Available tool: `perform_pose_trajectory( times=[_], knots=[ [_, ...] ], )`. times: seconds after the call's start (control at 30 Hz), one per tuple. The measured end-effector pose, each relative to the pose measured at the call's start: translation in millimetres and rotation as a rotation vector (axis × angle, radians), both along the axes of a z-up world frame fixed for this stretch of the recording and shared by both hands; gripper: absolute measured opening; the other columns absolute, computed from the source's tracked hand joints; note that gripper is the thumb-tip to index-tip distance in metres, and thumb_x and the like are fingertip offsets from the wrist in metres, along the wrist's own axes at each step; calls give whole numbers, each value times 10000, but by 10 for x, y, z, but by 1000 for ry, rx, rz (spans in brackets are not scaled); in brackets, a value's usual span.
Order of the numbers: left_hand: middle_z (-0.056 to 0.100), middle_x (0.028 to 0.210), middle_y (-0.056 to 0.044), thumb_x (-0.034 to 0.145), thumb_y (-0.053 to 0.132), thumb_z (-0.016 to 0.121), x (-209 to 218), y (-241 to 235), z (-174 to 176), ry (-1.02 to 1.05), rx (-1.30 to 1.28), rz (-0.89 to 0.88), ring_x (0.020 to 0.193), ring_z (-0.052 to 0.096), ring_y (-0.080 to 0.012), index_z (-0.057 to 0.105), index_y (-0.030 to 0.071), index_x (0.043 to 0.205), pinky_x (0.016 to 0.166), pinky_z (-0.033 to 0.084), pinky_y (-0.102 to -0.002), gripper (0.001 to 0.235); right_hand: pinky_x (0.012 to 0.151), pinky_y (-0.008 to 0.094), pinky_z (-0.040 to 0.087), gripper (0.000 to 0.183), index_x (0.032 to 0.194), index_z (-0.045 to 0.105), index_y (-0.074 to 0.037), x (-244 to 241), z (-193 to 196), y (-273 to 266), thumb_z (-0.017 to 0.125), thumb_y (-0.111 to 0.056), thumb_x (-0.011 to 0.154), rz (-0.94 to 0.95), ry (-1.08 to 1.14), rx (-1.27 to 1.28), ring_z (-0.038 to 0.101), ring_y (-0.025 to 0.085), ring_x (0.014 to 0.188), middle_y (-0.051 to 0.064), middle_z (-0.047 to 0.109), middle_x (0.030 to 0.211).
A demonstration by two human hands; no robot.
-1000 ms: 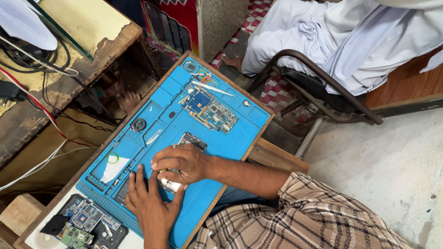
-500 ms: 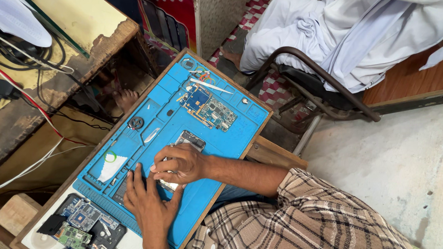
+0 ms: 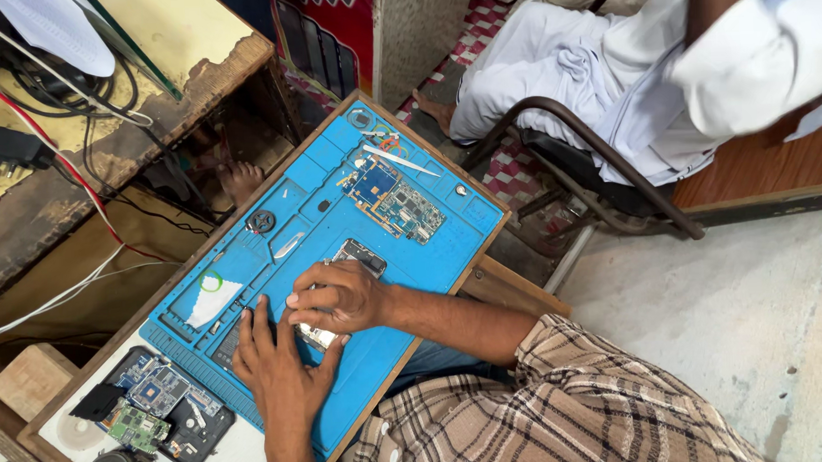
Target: The person uses a yellow-handled screwdriver to work on a small electronic component on a blue workbench. They repeatedly tighten and loosen screws on the component while holding it steady with their other hand.
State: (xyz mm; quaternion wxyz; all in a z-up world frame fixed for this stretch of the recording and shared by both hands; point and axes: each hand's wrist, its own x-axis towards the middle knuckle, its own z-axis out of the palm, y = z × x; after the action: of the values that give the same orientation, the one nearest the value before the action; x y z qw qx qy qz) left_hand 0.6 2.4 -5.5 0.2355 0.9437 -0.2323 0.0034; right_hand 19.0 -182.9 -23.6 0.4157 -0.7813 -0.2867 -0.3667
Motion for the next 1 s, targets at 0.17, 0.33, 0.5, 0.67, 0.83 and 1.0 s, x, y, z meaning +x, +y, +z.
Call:
perform_pose_trajectory(
  times=[0.17,0.33,0.5,0.67,0.83,1.0],
  knots=[
    [401,1568,-251,678,618,800,-47,31,-8,0,-6,4,1507,260,-424,605,30,1332,1143,211,-616,901,660,320,572,567,1325,467,-150,-22,-40,10,854,-172,911,-43,2,5,697,212,840,89,651,1080],
    [397,1553,-254,666,607,805,-15,-5,34,-2,16,7,1496,260,-430,612,33,1304,1122,215,-626,880,636,323,571,576,1331,472,-126,-15,11,6,856,-131,902,-41,27,-22,710,230,827,116,659,1078],
    [410,1553,-230,669,591,809,5,-17,78,-12,-27,3,1482,280,-423,606,69,1323,1116,229,-617,861,669,338,590,567,1339,483,-120,-27,81,-9,836,-95,896,-8,22,8,716,253,854,129,656,1087],
    [409,1539,-233,668,563,816,2,-17,146,-25,-68,3,1472,291,-424,601,97,1339,1121,237,-610,844,620,336,563,576,1298,509,-111,-40,166,-23,854,-84,838,-91,7,-10,695,239,793,132,668,1037],
    [423,1578,-225,701,561,804,-60,28,86,-14,-23,-5,1499,297,-419,601,84,1363,1147,225,-610,841,601,316,546,589,1332,488,-105,-61,9,2,876,-105,889,-83,44,-10,695,226,808,97,667,1028],
    [419,1552,-258,713,604,798,-7,-17,97,-33,-37,-12,1494,289,-437,600,59,1338,1138,218,-610,852,657,319,569,576,1365,483,-142,-18,46,-39,861,-161,930,-54,30,-18,698,216,848,78,671,1055]
  ],
)
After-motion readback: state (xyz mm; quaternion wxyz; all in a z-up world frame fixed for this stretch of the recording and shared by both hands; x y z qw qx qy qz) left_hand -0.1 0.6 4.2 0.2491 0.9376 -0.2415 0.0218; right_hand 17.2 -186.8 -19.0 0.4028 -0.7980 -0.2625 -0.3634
